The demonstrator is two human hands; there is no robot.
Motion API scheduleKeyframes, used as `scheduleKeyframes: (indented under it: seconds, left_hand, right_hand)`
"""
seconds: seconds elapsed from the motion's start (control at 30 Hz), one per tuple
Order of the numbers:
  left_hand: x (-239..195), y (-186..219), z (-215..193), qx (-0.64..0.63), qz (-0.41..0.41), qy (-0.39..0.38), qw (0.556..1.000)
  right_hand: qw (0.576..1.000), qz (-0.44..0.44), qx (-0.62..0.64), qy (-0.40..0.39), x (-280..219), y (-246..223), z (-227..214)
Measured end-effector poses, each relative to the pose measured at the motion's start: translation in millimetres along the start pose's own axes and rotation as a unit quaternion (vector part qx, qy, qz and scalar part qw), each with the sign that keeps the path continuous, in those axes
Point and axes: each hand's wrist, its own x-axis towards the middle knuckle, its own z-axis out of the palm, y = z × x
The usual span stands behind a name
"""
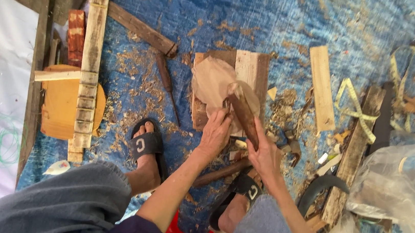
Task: The person carves a circular hole into a flat wooden piece using a chisel and a wooden mallet. They repeatedly strike the chisel to remove wood, then use a small stick to clear debris from the hole. The person rotates the piece to work different edges and continues chiseling until the hole is formed.
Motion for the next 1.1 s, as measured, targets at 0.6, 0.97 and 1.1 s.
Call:
scheduleKeyframes:
  seconds: [0.6,0.97,1.1]
  left_hand:
    - [-16.0,-2.4,-13.1,-0.027,0.007,0.007,1.000]
    - [-19.2,-5.2,-16.0,-0.061,-0.424,0.183,0.885]
    - [-22.8,-3.8,-12.7,-0.128,-0.434,0.229,0.862]
  right_hand:
    - [0.968,0.139,0.162,0.134,-18.2,11.6,-4.9]
    - [0.940,0.253,-0.112,0.201,-36.9,132.3,42.2]
    - [0.956,0.140,0.077,0.246,0.0,78.2,17.3]
